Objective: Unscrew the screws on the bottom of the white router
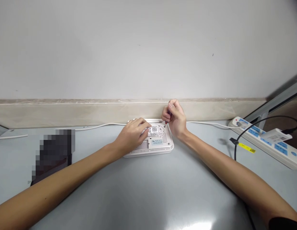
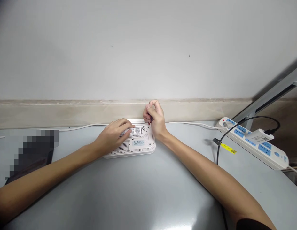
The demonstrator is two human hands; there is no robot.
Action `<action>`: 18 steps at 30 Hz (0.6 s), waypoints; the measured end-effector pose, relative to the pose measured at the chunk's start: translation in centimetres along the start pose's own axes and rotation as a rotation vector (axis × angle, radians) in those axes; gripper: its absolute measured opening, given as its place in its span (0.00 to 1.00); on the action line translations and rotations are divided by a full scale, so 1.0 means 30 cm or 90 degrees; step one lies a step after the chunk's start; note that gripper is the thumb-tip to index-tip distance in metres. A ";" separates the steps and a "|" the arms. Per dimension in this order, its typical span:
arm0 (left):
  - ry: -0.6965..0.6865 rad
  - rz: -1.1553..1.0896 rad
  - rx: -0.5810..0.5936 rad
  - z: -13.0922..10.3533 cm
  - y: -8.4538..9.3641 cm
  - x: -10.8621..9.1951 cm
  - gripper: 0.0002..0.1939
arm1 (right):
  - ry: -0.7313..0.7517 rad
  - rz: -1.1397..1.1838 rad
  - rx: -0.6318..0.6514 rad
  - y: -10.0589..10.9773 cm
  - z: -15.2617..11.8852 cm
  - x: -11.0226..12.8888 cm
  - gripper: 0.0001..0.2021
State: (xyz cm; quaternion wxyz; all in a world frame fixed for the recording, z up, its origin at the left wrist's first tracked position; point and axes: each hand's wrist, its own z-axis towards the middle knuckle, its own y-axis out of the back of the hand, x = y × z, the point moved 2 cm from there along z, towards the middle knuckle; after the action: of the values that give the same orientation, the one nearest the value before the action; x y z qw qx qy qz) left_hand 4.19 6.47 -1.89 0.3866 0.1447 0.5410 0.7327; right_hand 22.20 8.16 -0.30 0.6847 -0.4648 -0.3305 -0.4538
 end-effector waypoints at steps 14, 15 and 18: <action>0.005 -0.017 -0.001 0.013 -0.002 0.007 0.13 | -0.001 0.017 -0.070 0.008 -0.003 0.002 0.16; -0.003 -0.016 -0.009 0.019 0.003 0.006 0.12 | -0.002 0.018 -0.067 0.006 -0.002 0.000 0.16; -0.056 -0.016 -0.107 -0.005 0.048 -0.030 0.10 | 0.012 0.028 -0.057 0.001 -0.001 -0.004 0.18</action>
State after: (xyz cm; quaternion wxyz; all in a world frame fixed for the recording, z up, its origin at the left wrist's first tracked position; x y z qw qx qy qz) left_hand 4.09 5.57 -0.45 0.4298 0.1369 0.4620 0.7636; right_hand 22.18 8.17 -0.44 0.6762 -0.4979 -0.2929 -0.4573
